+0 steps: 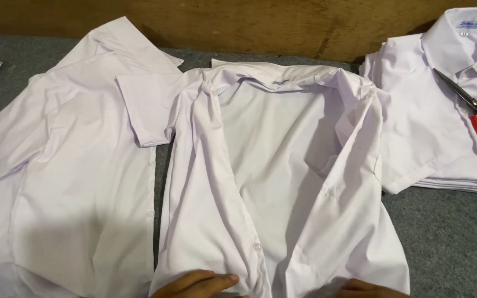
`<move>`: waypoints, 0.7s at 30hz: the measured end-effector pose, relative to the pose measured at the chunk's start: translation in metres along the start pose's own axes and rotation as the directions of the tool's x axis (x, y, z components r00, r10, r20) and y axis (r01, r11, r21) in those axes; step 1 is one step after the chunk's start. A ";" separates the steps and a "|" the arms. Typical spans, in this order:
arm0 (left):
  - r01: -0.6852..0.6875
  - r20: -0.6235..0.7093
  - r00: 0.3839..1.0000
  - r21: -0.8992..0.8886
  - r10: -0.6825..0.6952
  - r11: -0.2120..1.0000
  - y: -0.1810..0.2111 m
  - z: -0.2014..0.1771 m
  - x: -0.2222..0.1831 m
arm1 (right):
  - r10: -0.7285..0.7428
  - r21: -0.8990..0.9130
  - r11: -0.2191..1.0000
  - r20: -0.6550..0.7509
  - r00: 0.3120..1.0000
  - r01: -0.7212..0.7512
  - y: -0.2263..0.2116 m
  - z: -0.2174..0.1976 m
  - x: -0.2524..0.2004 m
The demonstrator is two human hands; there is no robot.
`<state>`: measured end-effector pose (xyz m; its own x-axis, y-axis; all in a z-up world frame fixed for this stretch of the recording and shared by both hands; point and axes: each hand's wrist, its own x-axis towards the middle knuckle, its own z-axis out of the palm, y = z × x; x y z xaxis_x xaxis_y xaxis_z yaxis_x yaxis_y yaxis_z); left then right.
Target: Inspecting a white school shirt and using scissors to trim loose threads from the collar and seams.
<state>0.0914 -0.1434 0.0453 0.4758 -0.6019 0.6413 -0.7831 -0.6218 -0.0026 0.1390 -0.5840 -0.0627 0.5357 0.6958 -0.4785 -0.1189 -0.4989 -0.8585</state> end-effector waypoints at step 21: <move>0.982 0.352 0.168 0.024 -0.921 0.189 -0.261 0.092 0.192 | 0.021 -0.029 0.996 -0.855 0.518 -0.087 -0.248 -0.225 0.117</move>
<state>0.4242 -0.1428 0.0986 0.9421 0.2946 -0.1601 0.3290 -0.7203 0.6106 0.4192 -0.4950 0.1355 0.9899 -0.0923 -0.1076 -0.1412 -0.5723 -0.8078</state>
